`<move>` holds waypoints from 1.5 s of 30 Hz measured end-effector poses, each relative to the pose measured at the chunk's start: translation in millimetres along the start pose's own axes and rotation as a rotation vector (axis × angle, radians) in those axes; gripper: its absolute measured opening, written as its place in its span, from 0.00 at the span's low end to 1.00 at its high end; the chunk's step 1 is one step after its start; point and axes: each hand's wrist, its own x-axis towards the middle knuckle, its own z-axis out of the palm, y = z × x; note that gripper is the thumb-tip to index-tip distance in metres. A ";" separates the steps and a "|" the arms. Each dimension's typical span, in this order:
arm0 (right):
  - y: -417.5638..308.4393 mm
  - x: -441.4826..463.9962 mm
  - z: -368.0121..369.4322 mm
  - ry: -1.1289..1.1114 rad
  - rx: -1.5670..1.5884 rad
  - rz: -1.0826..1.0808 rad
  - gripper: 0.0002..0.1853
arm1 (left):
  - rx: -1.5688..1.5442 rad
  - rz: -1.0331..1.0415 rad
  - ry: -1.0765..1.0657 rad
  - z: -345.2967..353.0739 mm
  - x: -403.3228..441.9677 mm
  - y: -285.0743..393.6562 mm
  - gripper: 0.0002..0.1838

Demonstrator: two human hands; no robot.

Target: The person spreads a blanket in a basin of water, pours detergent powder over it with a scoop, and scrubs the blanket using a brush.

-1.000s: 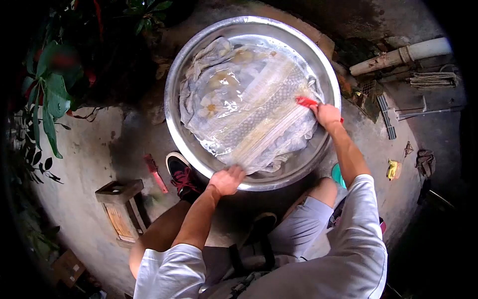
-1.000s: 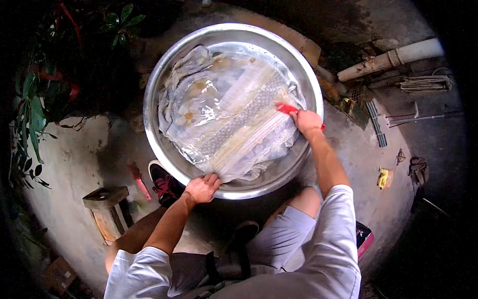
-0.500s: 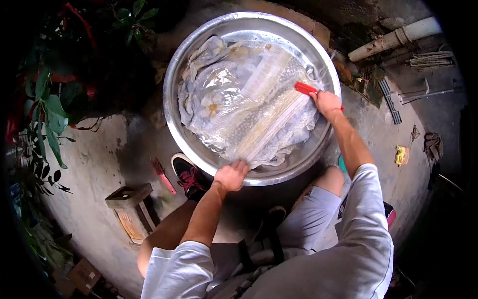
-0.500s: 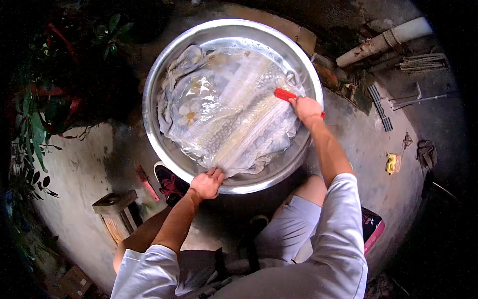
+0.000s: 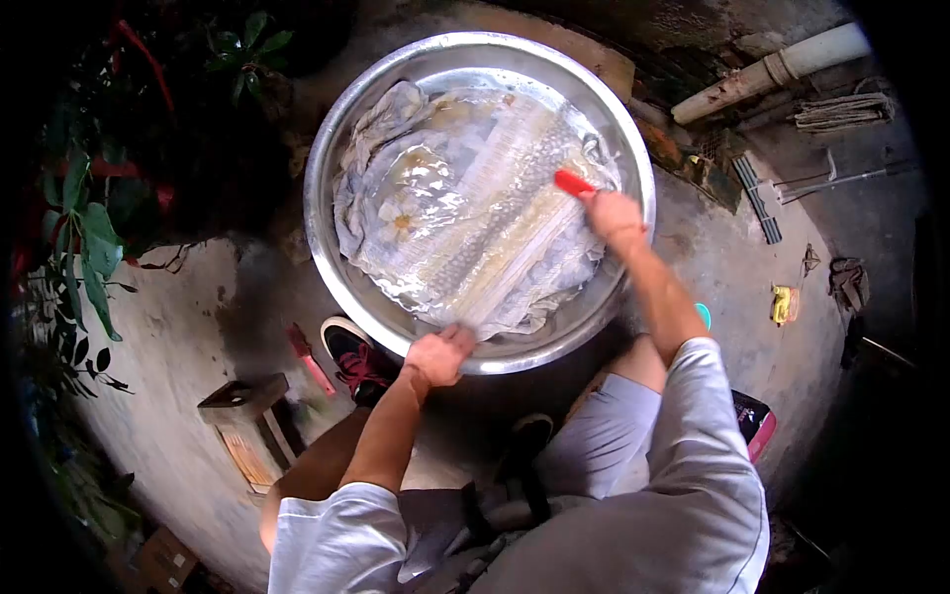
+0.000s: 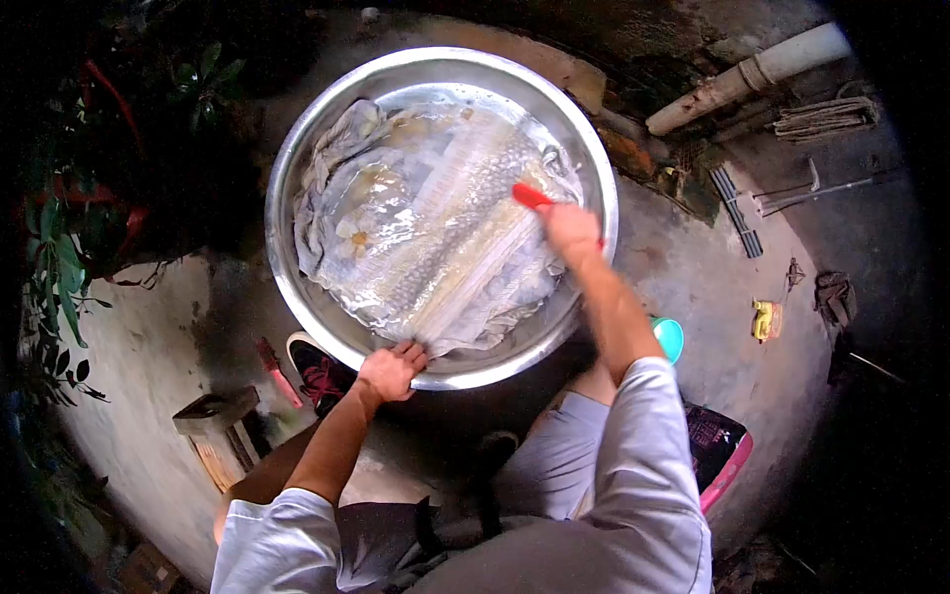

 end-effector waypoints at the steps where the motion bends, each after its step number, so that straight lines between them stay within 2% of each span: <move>1: -34.4 -32.7 -12.2 -0.110 0.133 0.069 0.27 | -0.003 0.005 0.006 -0.2 -0.5 2.2 0.35; 2: -62.6 -59.9 -4.3 -0.141 0.215 -0.025 0.29 | 0.014 0.023 -0.015 -1.7 0.3 1.3 0.35; 3: -89.4 -78.5 32.6 -0.065 0.257 -0.257 0.26 | 0.034 0.035 -0.039 -4.7 1.9 -1.8 0.35; 4: -120.1 -112.0 28.9 -0.242 0.219 -0.372 0.26 | 0.038 0.036 -0.065 -6.9 3.2 -1.1 0.35; 5: -118.2 -111.3 43.8 -0.252 0.223 -0.381 0.26 | 0.031 0.028 -0.074 -4.6 0.8 3.8 0.35; 6: -112.7 -103.5 71.8 -0.190 0.067 -0.568 0.24 | 0.027 0.021 -0.055 -2.3 -0.5 3.8 0.35; 8: -58.6 -44.4 106.8 -0.087 -0.083 -0.413 0.20 | 0.041 0.022 -0.050 5.0 2.1 -2.2 0.34; 10: 34.8 -3.0 12.9 -0.112 -0.201 -0.298 0.19 | 0.036 0.031 -0.052 4.4 -0.9 1.9 0.33; 11: 50.7 5.4 -7.1 -0.007 -0.122 -0.081 0.22 | 0.057 0.040 -0.035 0.6 1.2 -1.0 0.32; 14: 8.6 -25.1 -11.5 -0.027 -0.038 -0.075 0.22 | 0.029 0.051 -0.006 -2.0 -0.5 -1.5 0.32; 15: -18.6 -48.2 2.4 -0.087 -0.071 -0.203 0.24 | 0.019 0.060 -0.012 -3.7 2.0 -1.2 0.32; 16: -50.3 -72.0 21.2 -0.128 0.144 -0.262 0.22 | 0.027 0.066 -0.007 -0.8 3.7 -1.5 0.32; 17: -75.0 -87.9 64.2 -0.066 0.145 -0.419 0.22 | 0.021 0.062 0.010 5.2 3.7 -3.5 0.33; 18: -90.8 -93.2 84.7 -0.061 0.150 -0.415 0.22 | 0.012 0.059 0.020 8.8 2.2 -4.7 0.33; 20: -110.4 -95.6 106.1 -0.191 -0.047 -0.534 0.21 | 0.002 0.011 -0.044 0.5 3.6 -1.4 0.33; 21: -68.6 -63.6 84.7 -0.115 -0.081 -0.319 0.20 | -0.022 -0.043 -0.109 -0.3 2.6 1.0 0.34; 22: -16.3 -45.3 36.0 0.014 -0.015 -0.329 0.21 | -0.007 -0.012 -0.078 2.3 0.0 1.2 0.33; 23: 26.3 -3.9 22.0 -0.144 -0.113 -0.127 0.25 | 0.013 0.019 -0.041 2.8 0.3 -1.0 0.33; 24: 45.4 2.3 -15.9 -0.057 -0.136 -0.041 0.29 | -0.023 0.005 -0.069 -0.6 1.2 -1.6 0.33; 25: 51.9 7.7 -25.6 0.154 -0.127 -0.023 0.30 | -0.023 0.005 -0.068 0.2 1.5 -3.6 0.33; 27: 19.4 -13.3 -36.2 0.026 -0.096 -0.011 0.22 | -0.031 0.043 -0.065 2.5 2.4 -3.7 0.33; 28: -4.8 -29.1 -17.0 -0.042 -0.117 -0.059 0.22 | -0.030 0.046 -0.058 0.9 1.3 -1.2 0.33; 29: -38.8 -55.6 -11.2 -0.165 0.052 -0.104 0.23 | -0.015 0.052 -0.047 -1.6 1.8 -0.1 0.33; 30: -67.8 -73.0 22.7 -0.194 0.290 -0.192 0.25 | 0.003 0.057 -0.038 -4.2 2.7 -0.8 0.33; 31: -100.9 -113.2 14.7 -0.216 0.322 -0.341 0.29 | 0.009 0.056 -0.030 -5.9 3.5 -1.2 0.33; 32: -105.0 -115.2 48.2 -0.212 0.320 -0.345 0.29 | -0.003 0.057 -0.027 -5.5 2.9 -0.6 0.31; 34: -117.0 -91.8 135.0 0.172 0.171 -0.626 0.31 | -0.024 0.057 -0.005 2.5 1.6 -3.4 0.30; 35: -75.0 -50.8 93.8 -0.134 -0.075 -0.484 0.26 | -0.031 0.054 -0.018 6.4 -0.1 -4.8 0.30; 36: -24.8 -18.5 49.6 -0.131 -0.140 -0.351 0.23 | -0.026 0.059 -0.004 8.8 1.1 -4.0 0.31; 37: 5.8 -11.2 -11.9 -0.185 0.022 -0.133 0.25 | -0.017 0.056 0.011 8.9 1.8 -4.9 0.33; 38: 39.5 15.8 -16.8 -0.032 -0.123 -0.086 0.32 | -0.031 0.058 -0.074 -1.2 3.0 -4.6 0.32; 39: 47.8 20.8 -28.1 0.051 -0.163 -0.070 0.32 | -0.038 0.049 -0.082 0.1 1.3 -7.4 0.32; 40: 42.5 17.7 -23.3 0.044 -0.164 -0.074 0.32 | -0.043 0.073 -0.057 1.4 0.9 -7.4 0.32; 42: 21.8 4.2 -15.5 0.017 0.015 0.026 0.32 | -0.052 0.099 -0.061 -7.4 4.9 -4.6 0.33; 43: 4.9 -11.1 -6.0 -0.027 0.184 0.086 0.29 | -0.041 0.100 -0.049 -10.1 6.0 -2.5 0.33; 44: -5.4 -22.7 22.2 0.107 0.222 0.017 0.26 | -0.062 0.079 -0.049 -11.2 5.9 -1.5 0.33; 45: -26.3 -48.5 21.4 0.057 0.302 0.008 0.25 | -0.088 0.059 -0.052 -11.3 6.1 -1.6 0.33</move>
